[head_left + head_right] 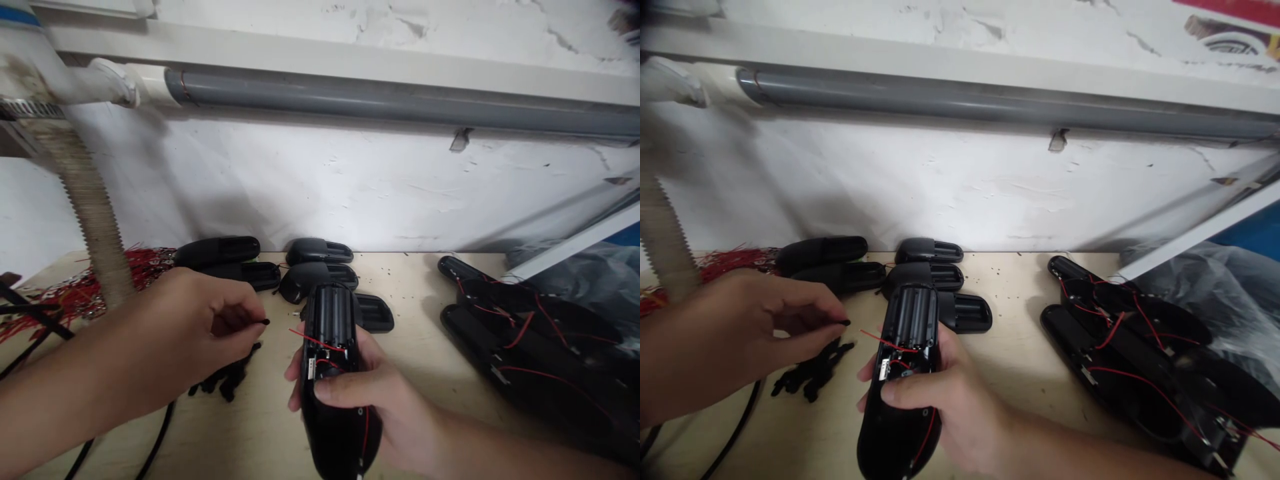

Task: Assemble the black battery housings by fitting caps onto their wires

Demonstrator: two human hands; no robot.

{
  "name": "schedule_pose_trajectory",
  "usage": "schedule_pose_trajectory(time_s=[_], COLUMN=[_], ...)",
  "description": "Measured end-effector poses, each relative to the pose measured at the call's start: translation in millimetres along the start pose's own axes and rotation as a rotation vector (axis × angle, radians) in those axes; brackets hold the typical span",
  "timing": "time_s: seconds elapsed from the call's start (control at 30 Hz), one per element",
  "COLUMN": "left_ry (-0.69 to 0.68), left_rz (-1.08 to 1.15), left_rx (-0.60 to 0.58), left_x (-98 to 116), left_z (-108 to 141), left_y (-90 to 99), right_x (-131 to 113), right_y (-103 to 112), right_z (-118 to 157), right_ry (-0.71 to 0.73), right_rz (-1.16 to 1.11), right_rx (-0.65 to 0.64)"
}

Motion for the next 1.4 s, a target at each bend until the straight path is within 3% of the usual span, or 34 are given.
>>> schedule_pose_trajectory(time_s=[0.13,0.3,0.47,0.67,0.83,0.93,1.03,1.1,1.17,1.27,1.4], left_ry=[-0.090,-0.164,0.016,0.089,0.233,0.259,0.196,0.093,-0.052,-0.232,-0.250], left_rz=[-0.098,-0.111,0.163,0.330,0.560,0.704,0.657,0.620,0.544,0.360,0.214], left_rx=[-0.108,-0.141,-0.243,-0.182,-0.100,-0.048,-0.030,-0.036,-0.032,-0.008,-0.002], left_x=[14,20,17,20,2,-7,-7,2,14,26,21], left_z=[-1,0,-2,-12,-9,-7,-6,-4,-2,5,11], left_y=[-11.5,-8.0,-15.9,-21.9,-31.5,-39.3,-42.7,-43.0,-42.3,-42.9,-45.6], right_x=[0,-1,-1,-1,0,4,7,8,7,2,-5], right_y=[1,1,1,-1,2,5,7,11,13,7,0], right_z=[0,0,0,0,2,4,7,9,9,9,8], right_ry=[0.013,0.025,0.021,0.028,0.062,0.162,0.339,0.404,0.405,0.361,0.319], right_rz=[-0.002,-0.006,-0.012,-0.017,0.002,0.064,0.200,0.244,0.220,0.154,0.094], right_rx=[0.014,-0.002,0.025,-0.017,0.023,0.007,-0.035,0.018,0.070,0.046,0.026])
Point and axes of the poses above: each hand's wrist, its own z-axis away from the middle knuckle, its own y-axis out of the back of the hand, x = y × z, the point moved 5 cm from there along -z, towards the middle knuckle, and after that the axes turned 3 degrees about z, right-handed, at the moved point
